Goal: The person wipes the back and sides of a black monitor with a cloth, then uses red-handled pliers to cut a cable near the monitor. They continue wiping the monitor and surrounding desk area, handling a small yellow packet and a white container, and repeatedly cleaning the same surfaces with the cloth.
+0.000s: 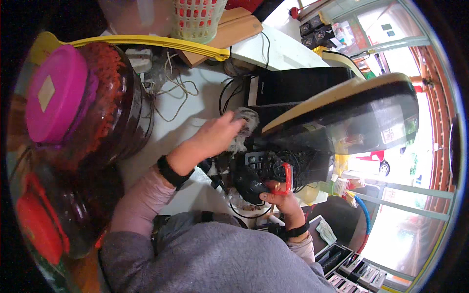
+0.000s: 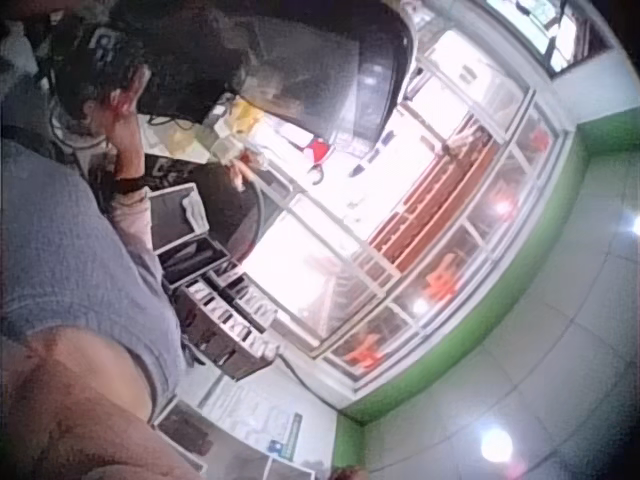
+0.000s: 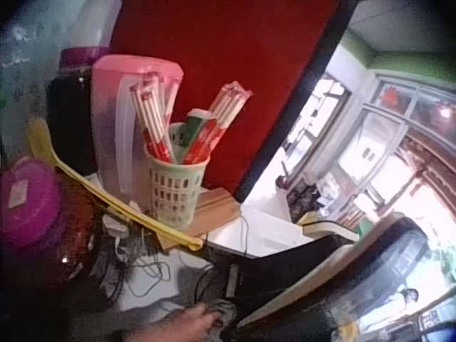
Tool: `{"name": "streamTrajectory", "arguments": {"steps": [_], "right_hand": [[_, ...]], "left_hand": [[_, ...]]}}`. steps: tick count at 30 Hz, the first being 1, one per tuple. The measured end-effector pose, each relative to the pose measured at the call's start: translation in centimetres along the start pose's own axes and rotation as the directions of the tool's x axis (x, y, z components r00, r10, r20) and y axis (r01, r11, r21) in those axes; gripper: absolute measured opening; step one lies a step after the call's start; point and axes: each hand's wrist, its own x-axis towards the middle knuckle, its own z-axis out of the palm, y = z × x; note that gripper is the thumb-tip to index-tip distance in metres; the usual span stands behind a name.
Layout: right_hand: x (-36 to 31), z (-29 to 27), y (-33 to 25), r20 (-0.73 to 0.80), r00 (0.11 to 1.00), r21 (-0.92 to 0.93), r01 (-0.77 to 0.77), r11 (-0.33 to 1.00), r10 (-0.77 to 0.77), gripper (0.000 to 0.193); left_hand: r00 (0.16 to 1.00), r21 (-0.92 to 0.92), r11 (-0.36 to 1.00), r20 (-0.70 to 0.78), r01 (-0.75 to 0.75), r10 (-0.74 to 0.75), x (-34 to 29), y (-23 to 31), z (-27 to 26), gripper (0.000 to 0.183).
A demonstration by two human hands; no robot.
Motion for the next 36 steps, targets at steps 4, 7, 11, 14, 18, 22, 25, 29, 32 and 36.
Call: {"name": "streamTrajectory", "arguments": {"steps": [4, 7, 11, 14, 18, 22, 25, 29, 32, 36], "right_hand": [[0.1, 0.2, -0.1, -0.013, 0.999, 0.054, 0.036, 0.998, -0.036, 0.041], [0.0, 0.2, 0.1, -0.017, 0.999, 0.123, 0.042, 0.991, -0.04, 0.038], [-0.4, 0.5, 0.8, -0.097, 0.993, 0.224, -0.041, 0.974, 0.064, 0.038], [-0.5, 0.7, 0.9, -0.082, 0.996, 0.328, -0.005, 0.945, 0.034, 0.039], [-0.9, 1.2, 0.6, -0.117, 0.992, 0.53, 0.018, 0.848, 0.052, 0.034], [-1.4, 2.0, -0.5, -0.14, 0.982, 0.719, 0.011, 0.695, 0.13, 0.042], [-1.0, 3.3, -1.8, -0.161, 0.979, 0.849, 0.074, 0.524, 0.123, 0.033], [0.2, 5.6, -3.8, -0.288, 0.947, 0.738, 0.122, 0.664, 0.145, 0.02], [0.7, 7.3, -4.8, -0.317, 0.937, 0.439, 0.28, 0.854, -0.145, 0.03], [0.8, 7.5, -4.9, -0.254, 0.919, 0.322, 0.373, 0.87, -0.3, 0.04]], "left_hand": [[0.975, -0.19, 0.981, -0.209, 0.035, -0.075, -2.6, -0.7, -2.3, 0.032], [0.956, 0.145, 0.973, -0.259, 0.179, -0.138, -4.8, -0.4, -3.1, 0.024], [0.931, 0.577, 0.731, -0.192, 0.364, -0.311, -8.7, -0.2, -3.0, 0.02], [0.902, 0.657, 0.639, -0.164, 0.401, -0.399, -10.7, -1.3, -2.7, 0.019], [0.86, 0.619, 0.605, -0.275, 0.501, -0.43, -11.6, -2.1, -2.3, 0.019], [0.903, 0.584, 0.713, -0.398, 0.387, -0.163, -11.4, 0.1, -2.5, 0.019], [0.91, -0.034, 0.992, -0.396, 0.122, -0.126, -10.0, 3.2, -1.2, 0.022], [0.899, -0.888, 0.357, 0.123, 0.289, -0.42, -8.3, 6.9, 1.4, 0.032], [0.898, -0.957, 0.161, 0.159, 0.243, -0.41, -7.7, 8.2, 2.3, 0.037], [0.88, -0.983, -0.028, 0.173, 0.18, -0.443, -7.0, 7.6, 1.7, 0.037]]}}
